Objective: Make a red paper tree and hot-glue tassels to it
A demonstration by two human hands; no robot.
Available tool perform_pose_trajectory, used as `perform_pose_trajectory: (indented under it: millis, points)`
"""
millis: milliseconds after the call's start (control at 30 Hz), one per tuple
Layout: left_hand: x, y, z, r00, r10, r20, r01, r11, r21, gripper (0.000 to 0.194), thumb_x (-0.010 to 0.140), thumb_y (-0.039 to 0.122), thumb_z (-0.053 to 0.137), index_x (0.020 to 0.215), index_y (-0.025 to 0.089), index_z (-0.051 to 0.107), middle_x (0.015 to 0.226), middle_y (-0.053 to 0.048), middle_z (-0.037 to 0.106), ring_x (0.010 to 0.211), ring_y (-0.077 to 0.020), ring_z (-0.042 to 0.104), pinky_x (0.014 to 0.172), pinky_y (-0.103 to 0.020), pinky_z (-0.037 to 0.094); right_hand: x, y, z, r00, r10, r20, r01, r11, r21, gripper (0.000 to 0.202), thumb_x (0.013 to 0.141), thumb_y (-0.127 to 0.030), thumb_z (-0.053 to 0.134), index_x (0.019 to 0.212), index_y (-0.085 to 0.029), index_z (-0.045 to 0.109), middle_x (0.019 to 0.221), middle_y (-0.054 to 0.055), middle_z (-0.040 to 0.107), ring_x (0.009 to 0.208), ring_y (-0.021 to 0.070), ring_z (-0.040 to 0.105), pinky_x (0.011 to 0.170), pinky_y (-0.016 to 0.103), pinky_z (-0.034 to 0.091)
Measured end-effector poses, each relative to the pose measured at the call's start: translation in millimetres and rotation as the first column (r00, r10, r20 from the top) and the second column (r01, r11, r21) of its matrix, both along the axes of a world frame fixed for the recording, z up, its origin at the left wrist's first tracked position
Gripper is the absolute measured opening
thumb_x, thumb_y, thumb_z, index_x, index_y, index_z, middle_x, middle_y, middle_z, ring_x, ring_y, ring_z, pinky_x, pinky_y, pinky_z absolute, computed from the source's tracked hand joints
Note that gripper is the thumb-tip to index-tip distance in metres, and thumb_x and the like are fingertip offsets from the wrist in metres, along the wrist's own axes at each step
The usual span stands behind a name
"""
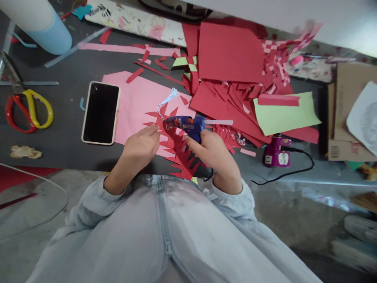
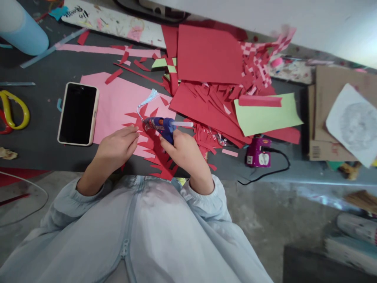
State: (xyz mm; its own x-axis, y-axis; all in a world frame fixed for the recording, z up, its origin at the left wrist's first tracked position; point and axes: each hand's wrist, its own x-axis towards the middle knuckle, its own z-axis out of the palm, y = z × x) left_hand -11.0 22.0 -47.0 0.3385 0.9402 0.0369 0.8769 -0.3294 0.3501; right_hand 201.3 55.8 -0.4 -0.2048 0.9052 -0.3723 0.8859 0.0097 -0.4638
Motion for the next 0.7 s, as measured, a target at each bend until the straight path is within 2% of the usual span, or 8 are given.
perform_pose_trajectory:
  millis: [167,300,500,700]
  points:
    - [0.4,0.6,1.1,1.000,0.005,-0.010,-0.006,0.999,-0.040,0.033,0.099,0.022,0.038,0.101,0.017,0.071,0.122,-0.009,0.071,0.112,-0.0195,0.068,0.090,-0.030,0.058,-1.2,-0.2,1.4,1.000,0.003,0.026,-0.003,1.000,-0.001,0.030,0.088,-0.047,0.048,0.073,-0.022,0.055,0.060,0.006,0.062,0.059,0.0231,0.061,0.057,0.032,0.042]
    - [0.5,0.7,0.8,1.000,0.002,0.000,-0.002,0.999,-0.039,0.034,0.100,0.022,0.037,0.101,0.016,0.071,0.122,-0.009,0.071,0.114,-0.0196,0.067,0.094,-0.031,0.057,-1.2,-1.6,5.2,0.999,-0.013,0.046,0.012,1.000,0.005,0.029,0.087,-0.047,0.049,0.076,-0.021,0.057,0.061,0.006,0.063,0.060,0.0239,0.061,0.057,0.032,0.042]
    - [0.4,-0.1,2.2,1.000,-0.019,0.007,0.019,0.999,-0.034,0.036,0.100,0.021,0.036,0.105,0.013,0.071,0.125,-0.011,0.070,0.121,-0.0217,0.064,0.098,-0.033,0.056,0.8,-1.5,8.1,1.000,-0.019,-0.006,0.019,1.000,0.018,0.028,0.087,-0.046,0.047,0.074,-0.022,0.054,0.062,0.006,0.064,0.059,0.0239,0.062,0.055,0.032,0.041]
    - [1.0,0.5,3.8,1.000,-0.011,-0.014,0.011,0.999,-0.033,0.035,0.100,0.021,0.036,0.105,0.014,0.070,0.124,-0.011,0.071,0.118,-0.0206,0.066,0.095,-0.032,0.057,-1.2,-1.2,5.6,1.000,0.009,0.014,-0.010,0.999,0.044,0.027,0.086,-0.046,0.049,0.074,-0.022,0.053,0.058,0.005,0.061,0.056,0.0230,0.059,0.053,0.031,0.038]
